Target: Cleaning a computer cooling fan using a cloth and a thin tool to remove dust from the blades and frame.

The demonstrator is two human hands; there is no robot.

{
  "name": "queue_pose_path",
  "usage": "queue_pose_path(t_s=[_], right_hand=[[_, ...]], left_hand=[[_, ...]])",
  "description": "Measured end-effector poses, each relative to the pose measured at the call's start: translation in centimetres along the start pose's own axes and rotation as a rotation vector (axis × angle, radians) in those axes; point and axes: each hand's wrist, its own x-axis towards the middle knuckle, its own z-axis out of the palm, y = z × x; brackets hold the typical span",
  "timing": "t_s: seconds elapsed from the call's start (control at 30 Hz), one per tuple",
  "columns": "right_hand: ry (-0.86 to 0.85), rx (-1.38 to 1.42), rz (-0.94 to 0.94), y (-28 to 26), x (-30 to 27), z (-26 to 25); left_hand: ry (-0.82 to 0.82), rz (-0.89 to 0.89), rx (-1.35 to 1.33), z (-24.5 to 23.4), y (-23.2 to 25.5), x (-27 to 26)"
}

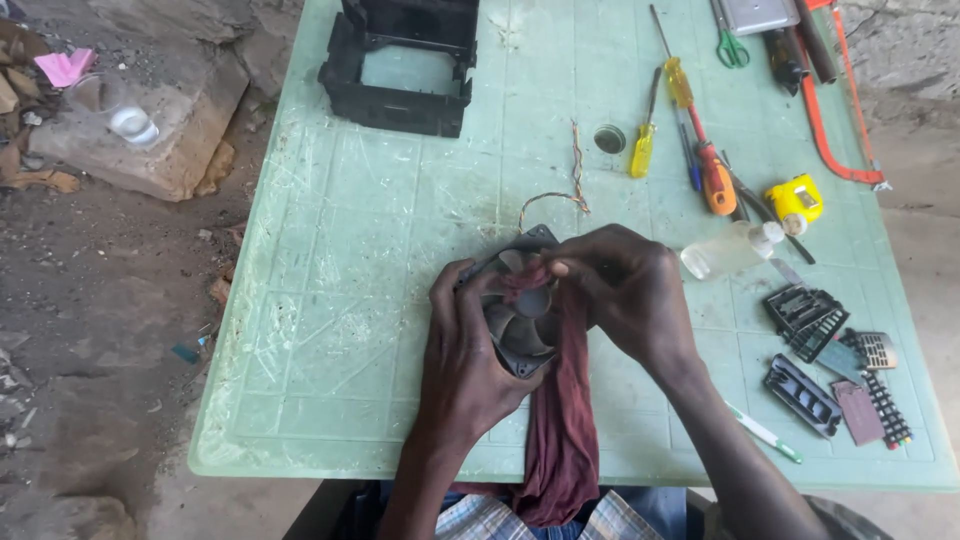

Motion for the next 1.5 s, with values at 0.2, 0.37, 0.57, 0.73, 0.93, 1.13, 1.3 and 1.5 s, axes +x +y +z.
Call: queue_pose_path(t_s=[0.2, 0.37, 0.57, 0.73, 0.93, 1.13, 1.3, 1.5], right_hand=[[0.248, -0.161, 0.016, 1.8, -1.5, 1.4], [-0.044, -0.347, -0.100, 0.4, -1.8, 2.1], [-0.073, 0.012, 0.014, -1.9, 0.2, -2.2], [0.138, -0.189, -0.101, 1.1, 0.9, -1.1], [-0.043, -0.568, -0.063, 1.8, -0.2, 2.9], [-0.300, -0.297, -0.346, 2.9, 2.5, 0.1], [-0.149, -0.330, -0.405, 4.2, 1.7, 1.5], [0.001, -0.390, -0.366, 6.0, 1.7, 3.5]], left_hand=[[-0.089, -0.016, 0.104, -0.9, 0.6, 0.0], [-0.043, -0.033, 0.039, 0.9, -0.2, -0.4], [0.174, -0.102, 0.104, 3.7, -1.1, 0.8], [0.139, -0.128, 0.028, 3.1, -0.5, 1.1], [0.141, -0.185, 0.120, 3.5, -0.4, 1.2], [0.131, -0.107, 0.144, 3.5, -0.7, 1.3], [0.096, -0.094, 0.145, 3.0, -0.4, 1.6], [0.116, -0.058, 0.136, 3.2, -0.7, 1.3]])
